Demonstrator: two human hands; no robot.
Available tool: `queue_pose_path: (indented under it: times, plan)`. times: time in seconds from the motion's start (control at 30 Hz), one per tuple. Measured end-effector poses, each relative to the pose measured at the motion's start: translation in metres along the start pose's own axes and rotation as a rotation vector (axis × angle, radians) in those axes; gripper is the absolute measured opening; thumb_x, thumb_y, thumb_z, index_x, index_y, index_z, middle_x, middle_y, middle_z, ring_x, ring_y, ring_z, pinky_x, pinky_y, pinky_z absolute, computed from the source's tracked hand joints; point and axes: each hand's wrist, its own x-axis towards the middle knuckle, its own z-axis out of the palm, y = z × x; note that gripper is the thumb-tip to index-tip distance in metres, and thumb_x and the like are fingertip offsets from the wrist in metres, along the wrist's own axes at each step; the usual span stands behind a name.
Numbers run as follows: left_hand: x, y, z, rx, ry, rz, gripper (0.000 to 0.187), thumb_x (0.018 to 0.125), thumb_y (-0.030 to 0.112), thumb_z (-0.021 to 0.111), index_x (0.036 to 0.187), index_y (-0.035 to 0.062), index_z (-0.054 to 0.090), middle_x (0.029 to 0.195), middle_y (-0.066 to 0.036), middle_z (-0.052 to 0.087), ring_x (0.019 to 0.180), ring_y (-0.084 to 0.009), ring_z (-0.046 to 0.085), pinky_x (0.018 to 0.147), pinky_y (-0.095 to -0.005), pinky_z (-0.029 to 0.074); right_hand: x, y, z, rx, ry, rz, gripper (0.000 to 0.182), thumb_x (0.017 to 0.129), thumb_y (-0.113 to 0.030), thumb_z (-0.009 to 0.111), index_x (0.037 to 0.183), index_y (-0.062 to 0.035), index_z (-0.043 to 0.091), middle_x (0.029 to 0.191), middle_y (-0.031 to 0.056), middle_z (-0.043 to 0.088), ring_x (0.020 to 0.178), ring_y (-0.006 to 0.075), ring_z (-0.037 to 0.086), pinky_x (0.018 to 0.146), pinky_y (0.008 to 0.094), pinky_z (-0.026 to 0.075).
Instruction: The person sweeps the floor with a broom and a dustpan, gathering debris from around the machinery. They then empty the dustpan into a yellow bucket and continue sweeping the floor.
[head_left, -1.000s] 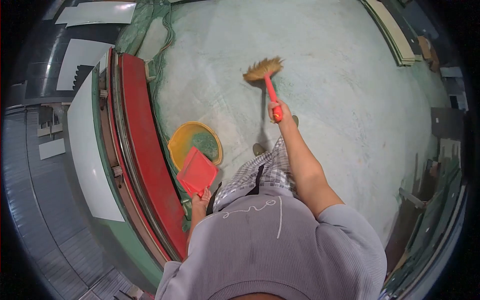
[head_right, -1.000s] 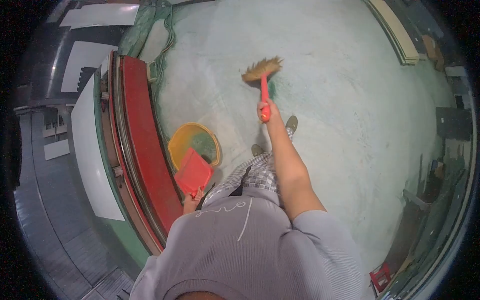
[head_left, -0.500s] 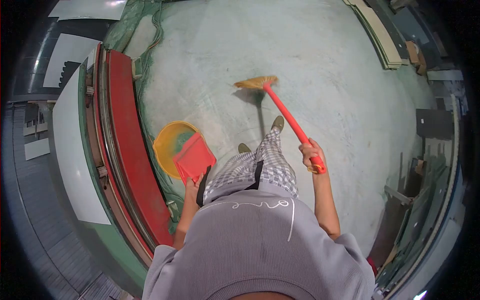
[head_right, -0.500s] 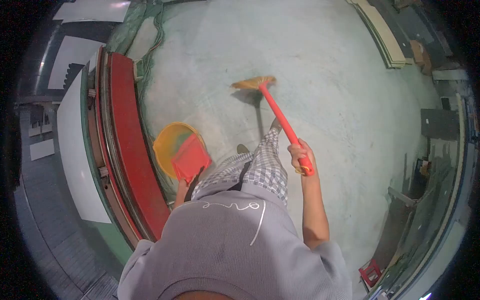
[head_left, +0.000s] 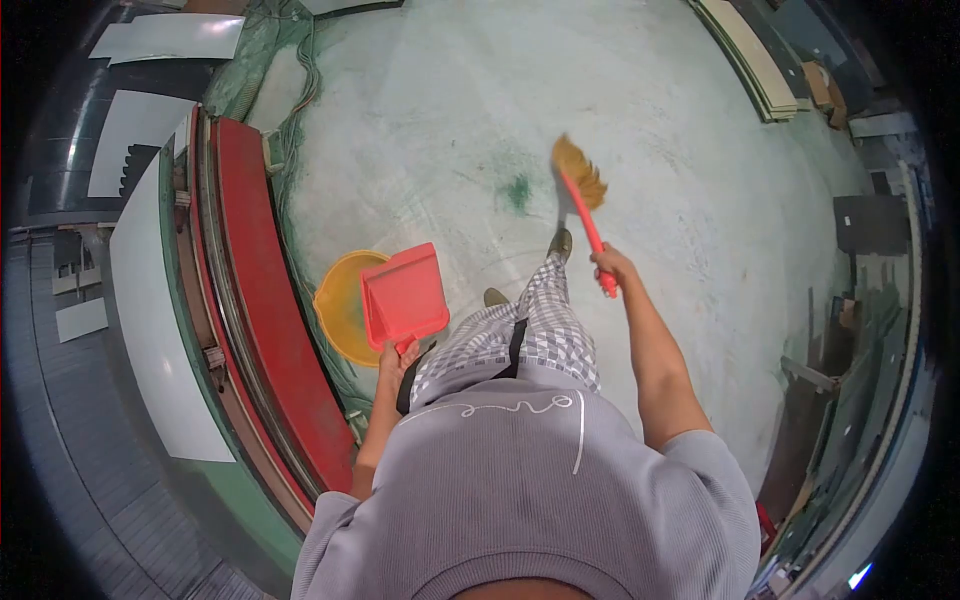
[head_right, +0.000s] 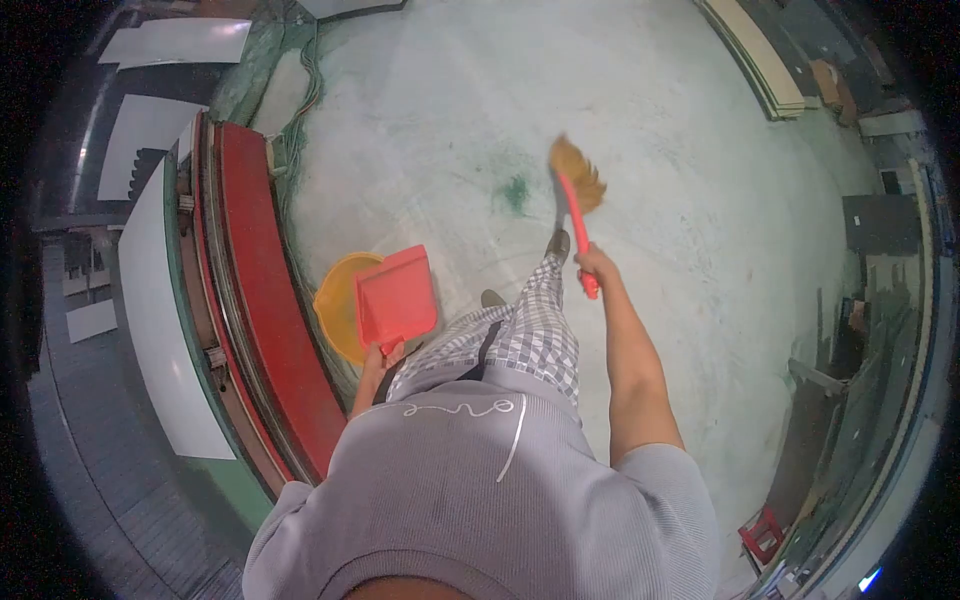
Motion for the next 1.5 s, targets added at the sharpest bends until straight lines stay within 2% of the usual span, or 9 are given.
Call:
queue_pose_path:
  times: [0.33,0.4,0.67,0.87,0.97,1.03,1.23,1.3,1.5]
  plan:
    - [0.047,-0.009,0.002,-0.174,0.074,-0.067,0.038,0.080,0.039,0.031,0.084,0.0054,0.048,0.058,-0.008,0.053,0.043,-0.0177,0.052,0.035,-0.0278,0.040,-0.092,-0.004,0.036,0.348,-0.264,-0.012,0.034,0.078,-0.020,0.042,0.110,-0.0170,0.031,0.053,0.0000,0.038,0.035,0.0067,0.035,0.028,0.0219,0.032]
    - [0.076,-0.017,-0.027,0.005,-0.119,-0.036,0.035,0.079,0.039,0.035,0.085,0.0062,0.046,0.059,-0.008,0.052,0.049,-0.0200,0.054,0.035,-0.0274,0.039,-0.113,-0.008,0.023,0.363,-0.289,0.010,0.041,0.079,-0.019,0.042,0.117,-0.0190,0.029,0.053,-0.0009,0.038,0.036,0.0054,0.035,0.028,0.0198,0.031]
    - [0.058,0.001,0.014,0.057,0.220,-0.057,0.034,0.076,0.038,0.040,0.086,0.0056,0.045,0.067,-0.012,0.057,0.060,-0.0250,0.057,0.056,-0.0392,0.045,-0.152,-0.042,-0.062,0.178,-0.003,-0.154,0.030,0.081,-0.022,0.047,0.107,-0.0122,0.036,0.055,-0.0002,0.039,0.040,0.0052,0.036,0.035,0.0162,0.033]
    - [0.097,-0.024,0.042,-0.098,0.303,0.178,0.031,0.073,0.034,0.044,0.079,0.0042,0.054,0.063,-0.011,0.056,0.046,-0.0196,0.054,0.039,-0.0325,0.044,-0.052,-0.080,-0.176,0.185,0.123,0.122,0.022,0.081,-0.029,0.046,0.075,-0.0095,0.037,0.052,0.0019,0.041,0.038,0.0102,0.041,0.032,0.0200,0.037]
    - [0.077,0.012,0.090,0.164,0.524,0.085,0.033,0.073,0.032,0.044,0.084,0.0027,0.053,0.061,-0.013,0.055,0.045,-0.0195,0.054,0.039,-0.0318,0.043,0.065,-0.109,-0.261,0.474,-0.223,0.293,0.025,0.079,-0.030,0.041,0.064,-0.0104,0.038,0.048,-0.0020,0.041,0.036,0.0086,0.040,0.030,0.0211,0.032]
    - [0.094,-0.013,0.126,0.475,0.512,0.219,0.034,0.073,0.032,0.044,0.086,0.0023,0.053,0.061,-0.013,0.055,0.045,-0.0206,0.055,0.041,-0.0336,0.044,0.094,-0.156,-0.278,0.450,0.059,0.429,0.027,0.078,-0.022,0.037,0.053,-0.0116,0.035,0.041,-0.0034,0.036,0.031,0.0079,0.034,0.029,0.0184,0.028]
    - [0.094,0.071,0.314,-0.087,0.432,-0.127,0.034,0.075,0.033,0.042,0.086,0.0024,0.052,0.065,-0.013,0.057,0.052,-0.0227,0.057,0.050,-0.0363,0.046,0.264,-0.226,-0.341,0.467,-0.178,0.272,0.020,0.081,-0.026,0.040,0.068,-0.0095,0.041,0.047,0.0015,0.041,0.034,0.0128,0.037,0.032,0.0261,0.033]
    - [0.125,-0.073,0.202,-0.121,0.355,-0.134,0.035,0.075,0.034,0.041,0.088,0.0027,0.050,0.066,-0.014,0.057,0.054,-0.0232,0.057,0.051,-0.0365,0.046,0.271,-0.062,-0.215,0.290,-0.122,0.255,0.021,0.081,-0.026,0.040,0.071,-0.0069,0.039,0.046,0.0057,0.039,0.036,0.0182,0.039,0.033,0.0293,0.035]
    - [0.219,-0.111,0.158,-0.170,0.288,-0.196,0.042,0.076,0.039,0.038,0.097,0.0030,0.044,0.074,-0.016,0.058,0.062,-0.0250,0.059,0.058,-0.0388,0.047,0.238,-0.072,-0.037,0.026,0.000,0.040,0.016,0.078,-0.018,0.042,0.082,-0.0080,0.030,0.050,0.0046,0.038,0.037,0.0148,0.040,0.030,0.0264,0.035]
